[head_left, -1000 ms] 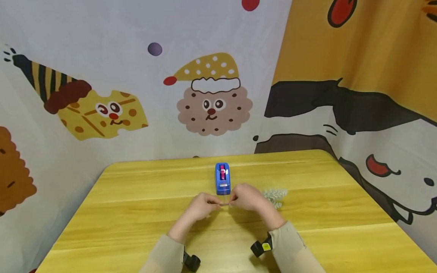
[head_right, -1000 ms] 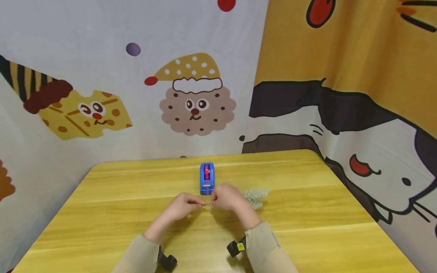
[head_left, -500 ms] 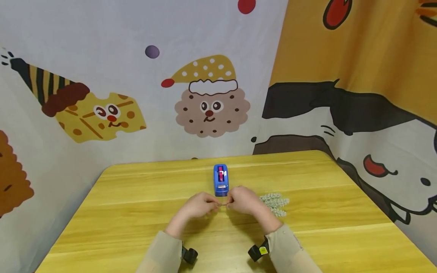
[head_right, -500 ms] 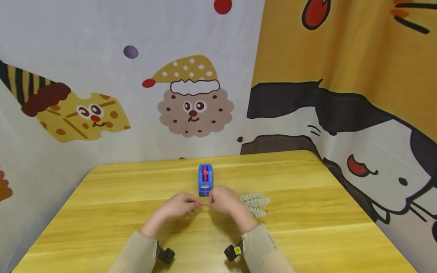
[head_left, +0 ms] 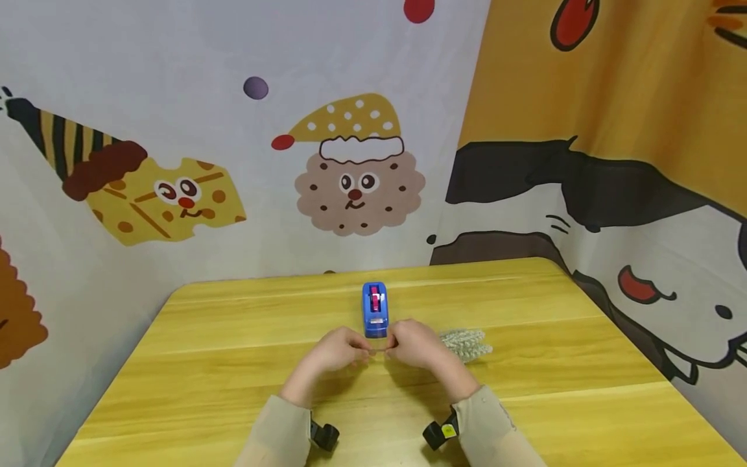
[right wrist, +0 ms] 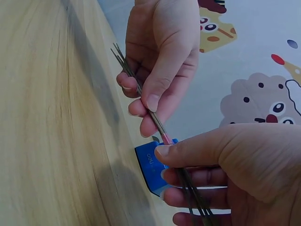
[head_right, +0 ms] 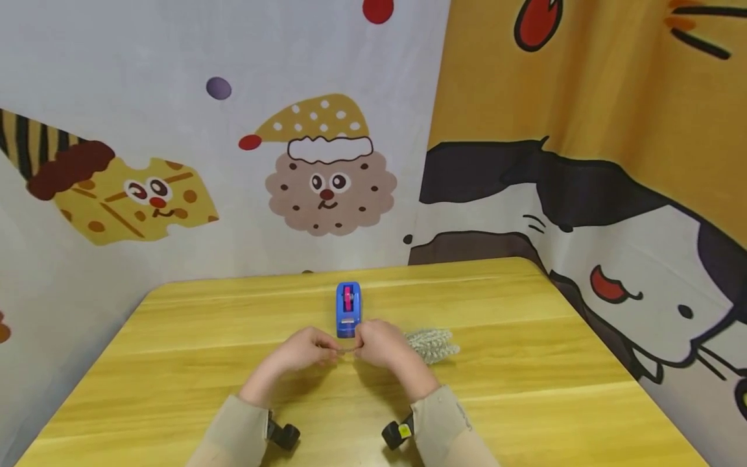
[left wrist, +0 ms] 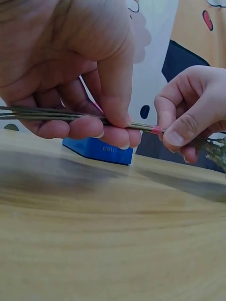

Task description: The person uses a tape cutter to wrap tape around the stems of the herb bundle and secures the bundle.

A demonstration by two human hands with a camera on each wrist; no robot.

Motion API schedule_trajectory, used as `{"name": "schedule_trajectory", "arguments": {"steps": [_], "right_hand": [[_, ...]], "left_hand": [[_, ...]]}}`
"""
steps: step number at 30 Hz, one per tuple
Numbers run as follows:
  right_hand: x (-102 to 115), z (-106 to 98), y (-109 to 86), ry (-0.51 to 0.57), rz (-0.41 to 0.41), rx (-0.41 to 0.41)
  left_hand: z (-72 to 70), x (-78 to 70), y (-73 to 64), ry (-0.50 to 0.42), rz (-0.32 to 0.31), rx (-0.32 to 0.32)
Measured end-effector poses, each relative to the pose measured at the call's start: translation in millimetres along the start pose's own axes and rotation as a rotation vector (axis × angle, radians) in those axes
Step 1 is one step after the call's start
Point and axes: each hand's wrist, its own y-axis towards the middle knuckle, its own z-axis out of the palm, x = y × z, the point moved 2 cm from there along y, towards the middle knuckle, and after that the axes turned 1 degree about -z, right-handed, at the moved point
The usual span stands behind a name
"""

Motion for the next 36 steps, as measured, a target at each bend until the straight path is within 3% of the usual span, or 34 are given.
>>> {"name": "schedule_trajectory", "arguments": {"steps": [12,20,28,36], "right_hand": [[-3.9,1.6,-1.2,0.066,0.019,0.055],[-2.3,-0.7,-1.3,0.043,0.035,0.021],[-0.9,-1.5,0.2,0.019,0.04,-0.017],[1.2,0.2,0.7,-0.002,0.027,-0.044]], "left_hand": [[1.6,3.1,1.1,-0.013,-0.036,-0.075],[2.0,1.7,1.7,0.004,-0.039,-0.113],[0.5,-0.5,1.3,-0.009,-0.032,-0.101],[1.3,-0.9,0.2,-0.005,-0.018,-0.047]]}}
